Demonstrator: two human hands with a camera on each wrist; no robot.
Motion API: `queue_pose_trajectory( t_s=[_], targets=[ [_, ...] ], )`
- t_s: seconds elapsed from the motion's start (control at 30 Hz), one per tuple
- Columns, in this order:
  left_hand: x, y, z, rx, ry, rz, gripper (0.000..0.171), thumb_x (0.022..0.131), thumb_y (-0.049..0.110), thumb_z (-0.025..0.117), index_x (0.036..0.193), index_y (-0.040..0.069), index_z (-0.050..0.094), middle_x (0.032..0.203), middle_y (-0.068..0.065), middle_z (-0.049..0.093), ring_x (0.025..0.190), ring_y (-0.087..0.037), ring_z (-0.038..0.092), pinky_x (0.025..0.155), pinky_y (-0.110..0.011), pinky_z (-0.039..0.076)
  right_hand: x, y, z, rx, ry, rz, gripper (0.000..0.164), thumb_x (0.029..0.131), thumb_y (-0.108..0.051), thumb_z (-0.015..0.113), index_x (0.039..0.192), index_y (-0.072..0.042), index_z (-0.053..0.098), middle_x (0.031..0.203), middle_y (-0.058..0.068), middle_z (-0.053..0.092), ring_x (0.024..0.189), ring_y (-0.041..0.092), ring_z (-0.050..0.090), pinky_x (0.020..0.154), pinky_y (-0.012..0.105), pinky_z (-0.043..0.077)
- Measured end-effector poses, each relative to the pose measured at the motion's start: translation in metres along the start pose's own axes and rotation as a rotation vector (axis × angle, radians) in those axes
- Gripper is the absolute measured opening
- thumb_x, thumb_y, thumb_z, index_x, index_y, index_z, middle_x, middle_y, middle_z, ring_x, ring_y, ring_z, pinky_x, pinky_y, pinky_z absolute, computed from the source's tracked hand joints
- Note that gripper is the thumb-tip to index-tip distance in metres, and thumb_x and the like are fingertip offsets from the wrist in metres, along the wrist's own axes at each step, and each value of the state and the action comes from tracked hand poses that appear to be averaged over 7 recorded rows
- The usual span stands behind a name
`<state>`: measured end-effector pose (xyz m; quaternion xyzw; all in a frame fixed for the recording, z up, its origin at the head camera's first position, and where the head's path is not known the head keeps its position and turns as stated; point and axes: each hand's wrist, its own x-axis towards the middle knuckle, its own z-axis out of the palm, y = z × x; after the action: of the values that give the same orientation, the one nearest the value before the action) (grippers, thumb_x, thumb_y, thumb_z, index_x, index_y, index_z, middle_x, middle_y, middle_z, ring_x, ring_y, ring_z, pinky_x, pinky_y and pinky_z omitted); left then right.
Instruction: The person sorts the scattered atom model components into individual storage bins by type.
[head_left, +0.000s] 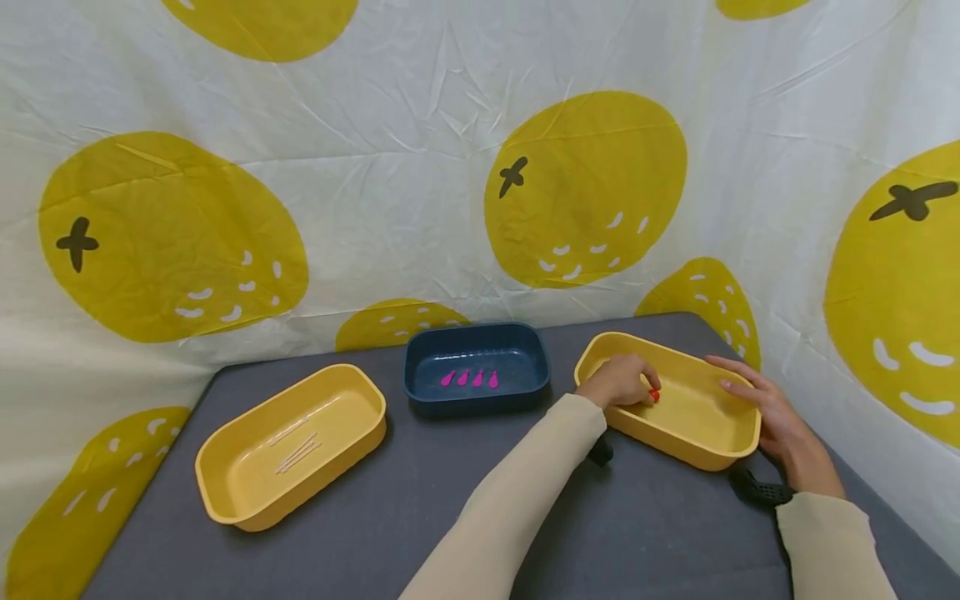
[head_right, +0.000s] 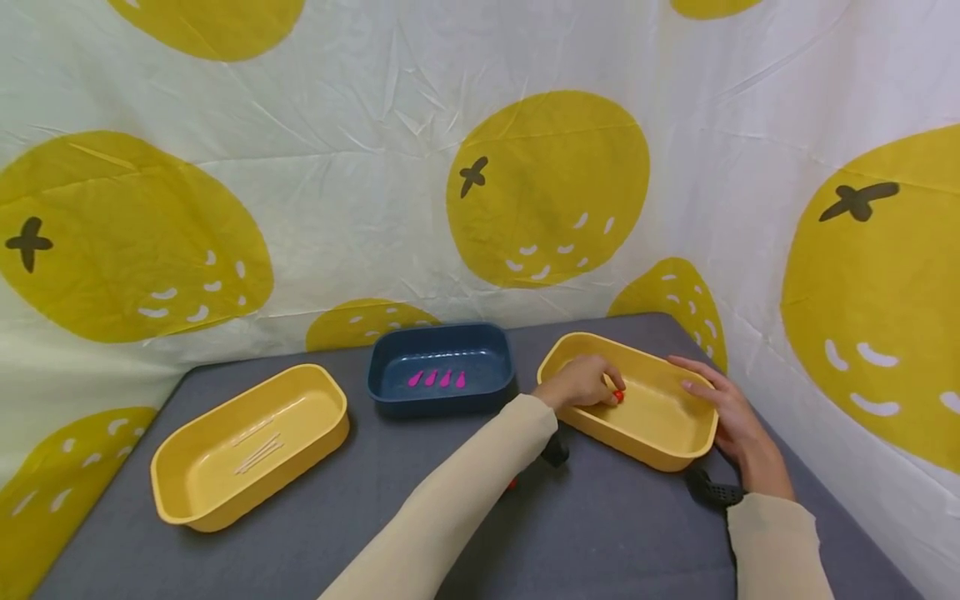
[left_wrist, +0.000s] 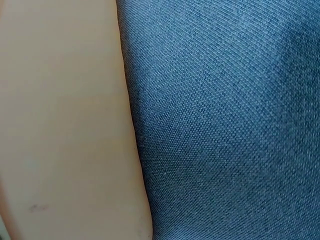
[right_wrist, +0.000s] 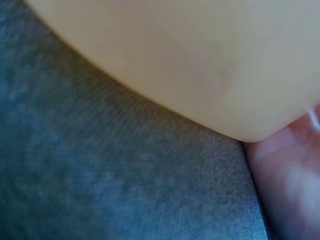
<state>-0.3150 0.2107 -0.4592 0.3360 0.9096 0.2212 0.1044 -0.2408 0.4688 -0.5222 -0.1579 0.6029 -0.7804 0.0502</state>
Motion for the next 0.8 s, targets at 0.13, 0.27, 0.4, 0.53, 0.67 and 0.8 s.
queue_pose_trajectory(
  t_s=[0.13, 0.27, 0.4, 0.53, 0.67, 0.8],
  targets=[
    [0.001, -0.001, -0.001, -0.029, 0.0, -0.01, 0.024, 0.093, 0.02, 0.077, 0.115, 0.027, 0.08, 0.121, 0.014, 0.072, 0.1, -0.005, 0.056, 0.081, -0.016, 0.042, 0.0, 0.001, -0.001, 0.006, -0.015, -0.006, 0.052, 0.112, -0.001, 0.029, 0.15, -0.023, 0.056, 0.133, -0.009, 0.069, 0.108, 0.021, 0.076, 0.079, 0.042, 0.062],
    [0.002, -0.003, -0.003, -0.068, 0.03, 0.005, 0.024, 0.094, 0.017, 0.075, 0.117, 0.025, 0.079, 0.121, 0.013, 0.072, 0.095, -0.005, 0.055, 0.076, -0.016, 0.043, 0.001, -0.001, -0.001, -0.004, -0.009, 0.005, 0.05, 0.112, -0.003, 0.03, 0.151, -0.023, 0.054, 0.133, -0.01, 0.069, 0.108, 0.02, 0.076, 0.079, 0.041, 0.063],
    [-0.001, -0.005, -0.006, -0.193, 0.062, 0.011, 0.026, 0.094, 0.012, 0.075, 0.119, 0.02, 0.078, 0.11, 0.006, 0.076, 0.082, -0.006, 0.059, 0.066, -0.016, 0.045, 0.002, -0.001, -0.001, 0.006, -0.011, 0.008, 0.05, 0.112, -0.003, 0.031, 0.152, -0.022, 0.053, 0.133, -0.01, 0.069, 0.109, 0.02, 0.075, 0.08, 0.041, 0.063],
    [-0.005, -0.005, -0.009, -0.295, 0.072, 0.023, 0.028, 0.092, 0.01, 0.077, 0.119, 0.018, 0.078, 0.096, 0.002, 0.077, 0.073, -0.006, 0.062, 0.061, -0.017, 0.048, 0.001, 0.0, 0.0, 0.016, -0.011, 0.013, 0.05, 0.112, -0.002, 0.031, 0.151, -0.023, 0.055, 0.132, -0.01, 0.07, 0.108, 0.021, 0.076, 0.08, 0.041, 0.062],
    [-0.008, -0.006, -0.012, -0.303, 0.086, 0.058, 0.028, 0.091, 0.012, 0.079, 0.119, 0.018, 0.078, 0.091, 0.003, 0.077, 0.073, -0.004, 0.062, 0.062, -0.017, 0.048, 0.001, 0.0, 0.0, -0.005, 0.007, 0.02, 0.05, 0.112, -0.003, 0.032, 0.152, -0.023, 0.054, 0.132, -0.011, 0.07, 0.106, 0.021, 0.076, 0.079, 0.041, 0.063],
    [-0.012, -0.007, -0.015, -0.366, 0.087, 0.09, 0.028, 0.091, 0.012, 0.079, 0.119, 0.015, 0.078, 0.089, 0.002, 0.076, 0.079, -0.011, 0.069, 0.062, -0.017, 0.048, 0.002, 0.0, -0.002, -0.013, 0.005, 0.019, 0.05, 0.112, -0.003, 0.031, 0.153, -0.022, 0.052, 0.132, -0.01, 0.069, 0.107, 0.021, 0.076, 0.079, 0.041, 0.063]
  ],
)
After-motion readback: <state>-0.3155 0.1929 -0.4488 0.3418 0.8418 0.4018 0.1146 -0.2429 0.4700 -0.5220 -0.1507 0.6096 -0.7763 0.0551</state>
